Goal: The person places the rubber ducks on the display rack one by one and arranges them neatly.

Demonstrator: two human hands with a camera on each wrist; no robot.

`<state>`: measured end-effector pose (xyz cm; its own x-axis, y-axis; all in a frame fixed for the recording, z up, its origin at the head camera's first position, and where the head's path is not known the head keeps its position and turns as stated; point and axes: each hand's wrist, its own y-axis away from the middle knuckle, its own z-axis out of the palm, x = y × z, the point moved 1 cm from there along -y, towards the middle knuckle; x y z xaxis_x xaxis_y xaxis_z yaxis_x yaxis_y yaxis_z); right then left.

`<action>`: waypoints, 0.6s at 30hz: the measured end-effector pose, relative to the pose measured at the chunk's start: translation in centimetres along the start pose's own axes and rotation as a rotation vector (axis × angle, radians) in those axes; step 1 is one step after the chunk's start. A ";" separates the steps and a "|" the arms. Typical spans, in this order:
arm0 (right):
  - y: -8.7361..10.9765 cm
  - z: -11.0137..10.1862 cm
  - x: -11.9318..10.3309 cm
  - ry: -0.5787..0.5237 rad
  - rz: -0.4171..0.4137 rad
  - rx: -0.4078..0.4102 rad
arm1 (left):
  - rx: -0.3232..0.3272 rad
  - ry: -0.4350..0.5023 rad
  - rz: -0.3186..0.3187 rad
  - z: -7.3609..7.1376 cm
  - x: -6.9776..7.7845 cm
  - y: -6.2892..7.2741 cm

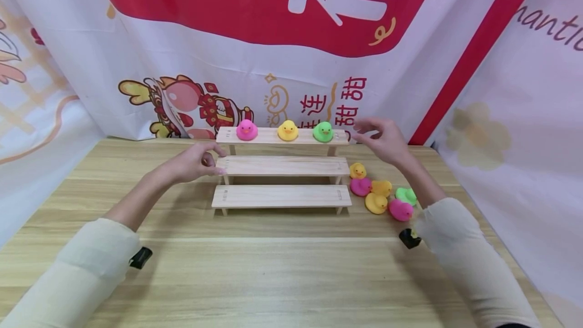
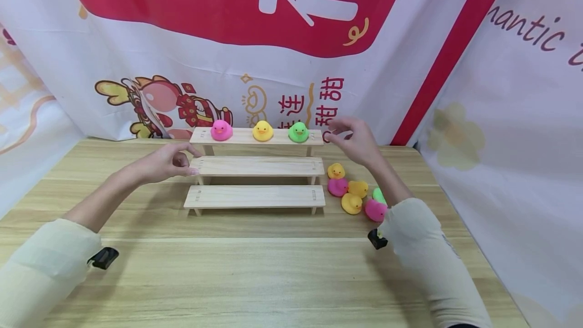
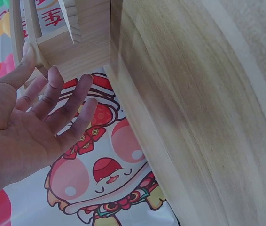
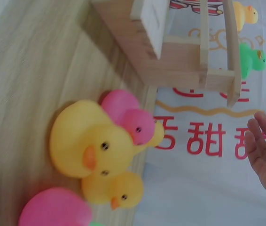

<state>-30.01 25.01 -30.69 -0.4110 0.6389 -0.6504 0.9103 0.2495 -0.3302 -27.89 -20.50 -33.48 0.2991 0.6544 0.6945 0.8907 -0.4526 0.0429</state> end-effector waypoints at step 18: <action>2.6 -0.2 3.5 0.067 0.100 -0.147 | -0.004 0.010 0.009 -0.1 0.1 0.1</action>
<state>-29.07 27.99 -33.67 -0.3183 0.7117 -0.6262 0.9458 0.2831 -0.1590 -27.81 -20.53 -33.39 0.3035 0.6445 0.7018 0.8868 -0.4605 0.0394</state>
